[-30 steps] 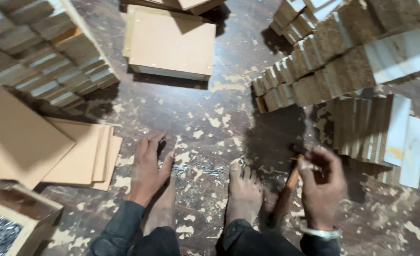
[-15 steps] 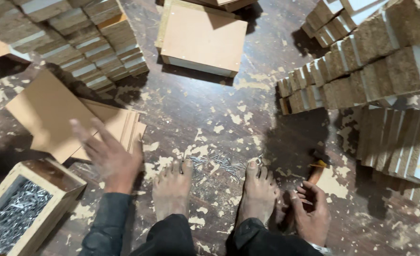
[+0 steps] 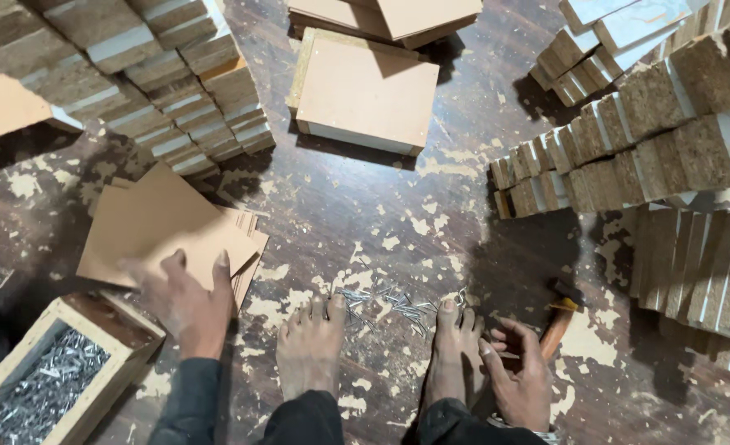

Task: The person sits on the floor of a workshop and hammers nails to attach cardboard sheets to the sides of small wooden boxes. They pick nails from a tray, position a cardboard panel against a box, and drive nails in with a hammer, setting finished boxes aside and repeating with more boxes.

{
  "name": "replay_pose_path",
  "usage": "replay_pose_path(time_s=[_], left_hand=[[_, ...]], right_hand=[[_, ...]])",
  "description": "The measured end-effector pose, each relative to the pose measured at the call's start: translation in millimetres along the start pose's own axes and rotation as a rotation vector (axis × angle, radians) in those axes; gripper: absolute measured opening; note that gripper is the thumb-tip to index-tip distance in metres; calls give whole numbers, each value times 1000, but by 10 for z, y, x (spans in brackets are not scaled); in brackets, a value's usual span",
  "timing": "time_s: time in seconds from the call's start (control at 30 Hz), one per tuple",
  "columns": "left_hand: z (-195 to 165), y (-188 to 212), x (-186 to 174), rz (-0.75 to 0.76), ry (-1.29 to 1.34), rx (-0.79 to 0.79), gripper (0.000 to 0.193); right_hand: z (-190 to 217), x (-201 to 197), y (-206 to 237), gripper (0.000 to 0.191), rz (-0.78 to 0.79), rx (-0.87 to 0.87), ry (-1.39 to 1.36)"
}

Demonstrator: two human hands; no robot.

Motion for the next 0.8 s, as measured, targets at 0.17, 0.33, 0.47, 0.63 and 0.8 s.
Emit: replay_pose_path(time_s=[0.17, 0.33, 0.47, 0.63, 0.8], left_hand=[[55, 78, 19, -137, 218, -146, 127], [259, 79, 9, -2, 150, -261, 116], [376, 152, -51, -155, 422, -191, 94], [415, 408, -5, -169, 821, -143, 84], [184, 722, 24, -66, 1103, -228, 44]], right_hand=[[-72, 20, -96, 45, 77, 64, -46], [-44, 138, -193, 47, 178, 52, -123], [252, -57, -250, 47, 224, 48, -356], [1189, -1135, -182, 26, -95, -458, -326], [2170, -1541, -565, 41, -301, -1032, 586]])
Point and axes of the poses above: each hand's wrist, its own y-axis away from the middle knuckle, its own x-axis out of the palm, z = x × y, the point moved 2 cm from there along -y, towards the middle knuckle, and after that the axes turned 5 degrees about x, right-handed, at the moved point
